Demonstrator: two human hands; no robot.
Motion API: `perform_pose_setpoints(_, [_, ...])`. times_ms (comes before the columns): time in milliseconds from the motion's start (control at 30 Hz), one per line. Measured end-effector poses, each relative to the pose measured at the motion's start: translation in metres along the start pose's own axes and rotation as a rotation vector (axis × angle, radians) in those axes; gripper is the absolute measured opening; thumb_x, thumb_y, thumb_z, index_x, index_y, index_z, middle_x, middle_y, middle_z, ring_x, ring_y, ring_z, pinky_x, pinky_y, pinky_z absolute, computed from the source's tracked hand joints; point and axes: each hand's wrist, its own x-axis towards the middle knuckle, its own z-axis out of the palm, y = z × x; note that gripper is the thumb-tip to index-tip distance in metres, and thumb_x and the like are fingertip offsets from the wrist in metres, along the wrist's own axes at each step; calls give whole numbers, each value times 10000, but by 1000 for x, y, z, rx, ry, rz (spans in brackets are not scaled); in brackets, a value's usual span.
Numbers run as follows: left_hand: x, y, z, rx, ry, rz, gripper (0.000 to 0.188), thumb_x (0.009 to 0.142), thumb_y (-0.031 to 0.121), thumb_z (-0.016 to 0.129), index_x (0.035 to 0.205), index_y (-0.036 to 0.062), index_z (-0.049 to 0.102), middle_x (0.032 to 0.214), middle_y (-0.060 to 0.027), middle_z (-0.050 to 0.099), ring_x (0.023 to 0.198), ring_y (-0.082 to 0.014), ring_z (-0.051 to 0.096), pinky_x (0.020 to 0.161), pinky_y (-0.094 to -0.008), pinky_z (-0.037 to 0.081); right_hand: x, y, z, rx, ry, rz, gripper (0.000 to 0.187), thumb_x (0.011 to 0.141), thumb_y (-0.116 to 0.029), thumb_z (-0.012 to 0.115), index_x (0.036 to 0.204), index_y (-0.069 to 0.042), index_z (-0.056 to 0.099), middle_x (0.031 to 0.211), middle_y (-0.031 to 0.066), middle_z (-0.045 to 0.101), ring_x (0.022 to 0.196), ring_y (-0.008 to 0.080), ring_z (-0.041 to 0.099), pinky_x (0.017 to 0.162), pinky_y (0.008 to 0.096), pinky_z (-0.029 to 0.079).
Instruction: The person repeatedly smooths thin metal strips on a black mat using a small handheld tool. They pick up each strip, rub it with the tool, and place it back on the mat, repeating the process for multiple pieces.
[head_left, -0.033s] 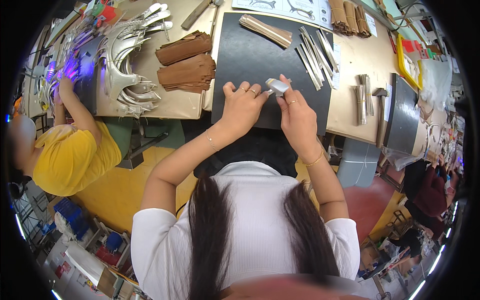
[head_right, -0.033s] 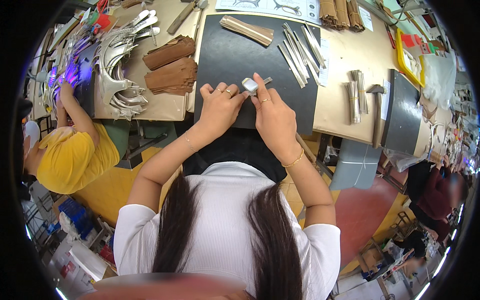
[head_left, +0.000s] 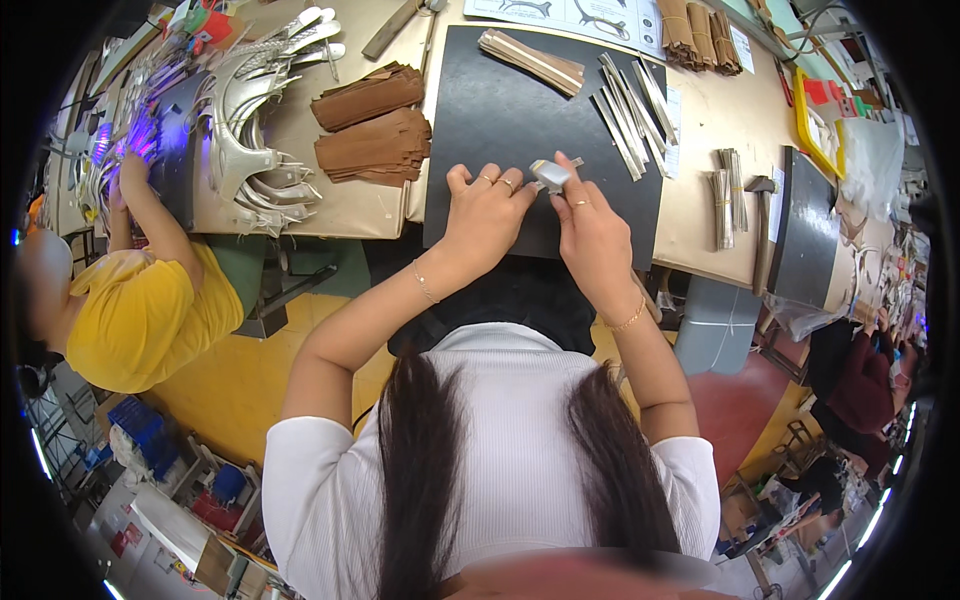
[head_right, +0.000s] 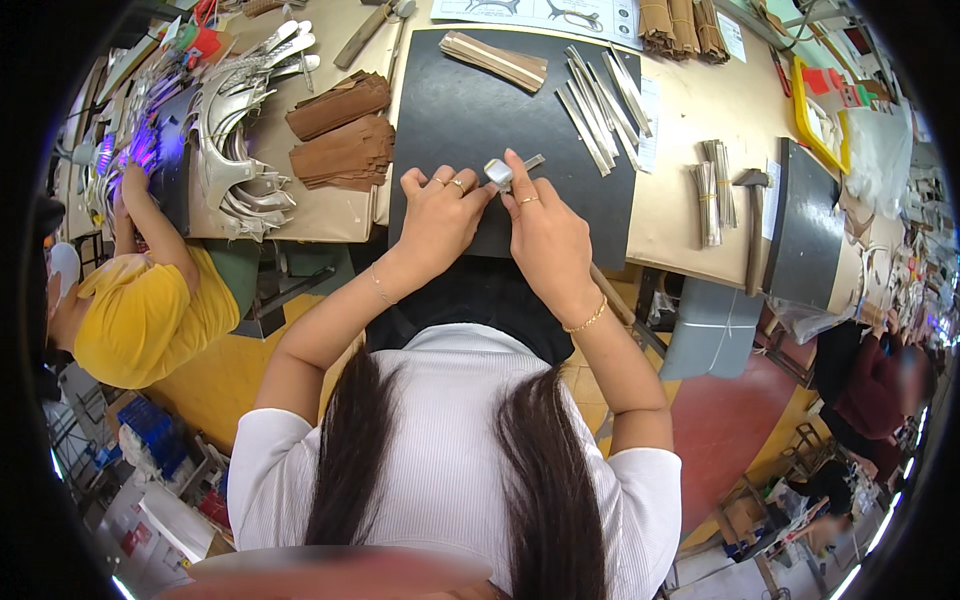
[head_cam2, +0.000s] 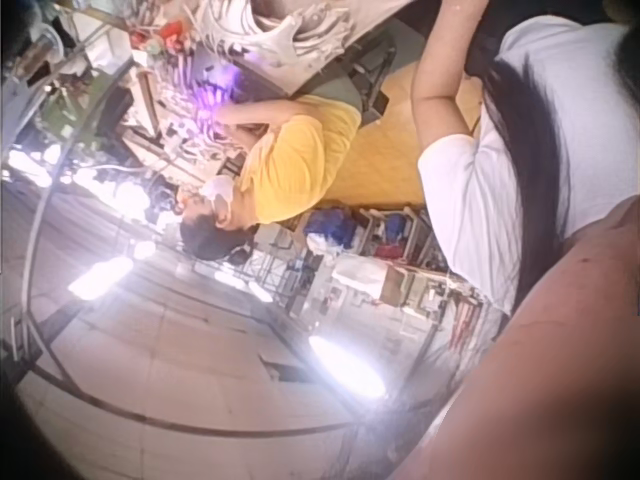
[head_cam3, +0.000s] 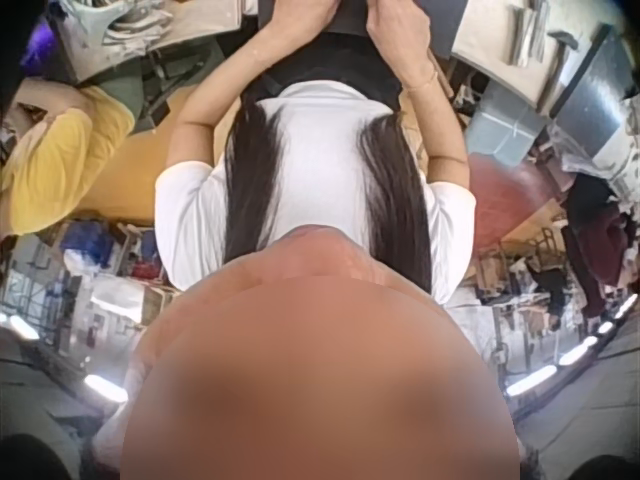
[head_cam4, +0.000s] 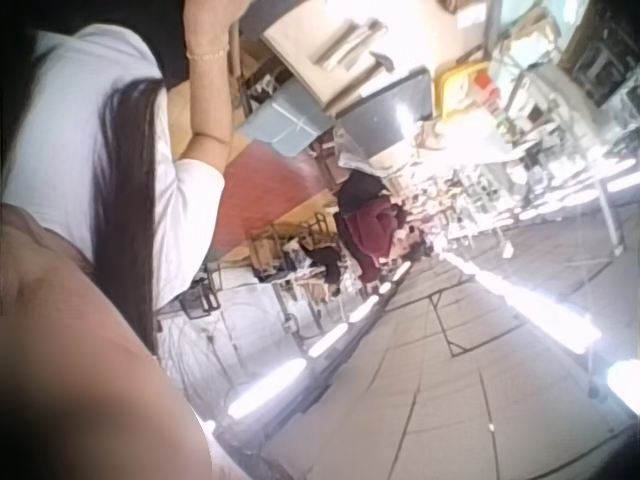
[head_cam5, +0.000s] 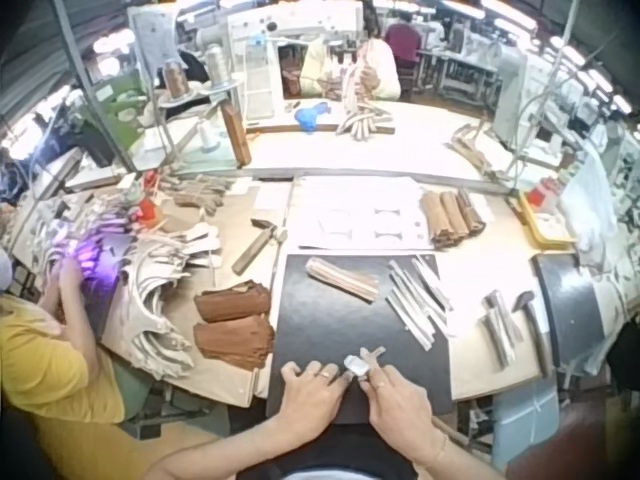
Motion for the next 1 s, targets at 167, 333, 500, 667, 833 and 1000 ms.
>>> perform_pose_setpoints(167, [-1,3,1,25,-25,-4,196,861,133,712,1046,172,764,932,32,612,892,-181,579,849,-458,327,4,2,0,-56,43,-8,506,975,-150,643,1468,-138,532,909,95,631,723,309,671,632,404,557])
perform_pose_setpoints(333, [1,-2,7,-143,55,-120,164,869,158,737,1030,167,770,920,39,616,875,-178,574,847,-438,316,3,2,2,-64,-43,21,471,991,-173,624,1454,-135,546,890,96,619,718,308,673,626,420,555])
perform_pose_setpoints(500, [-4,-10,4,-323,16,-190,141,859,180,765,998,168,782,884,44,615,858,-174,565,829,-420,306,5,6,3,-135,-113,48,472,995,-183,622,1458,-134,543,876,95,614,713,306,672,623,422,554])
perform_pose_setpoints(667, [-3,-7,2,-99,42,-41,137,862,174,756,997,162,779,886,45,609,861,-169,567,831,-427,316,6,4,0,-90,-53,11,462,1004,-192,607,1457,-129,545,885,99,624,713,311,674,623,421,554])
perform_pose_setpoints(833, [-2,-4,-1,3,-3,9,147,870,145,725,1011,155,765,904,30,601,876,-177,572,840,-446,330,5,-4,-1,-54,-90,7,466,999,-183,611,1457,-131,548,892,100,627,715,308,673,629,414,556])
perform_pose_setpoints(1000, [-1,-4,2,10,9,11,152,867,146,719,1014,155,757,913,26,600,885,-182,575,841,-451,325,10,1,-5,-99,-42,-15,468,996,-185,611,1456,-133,544,904,103,635,725,312,679,631,415,557])
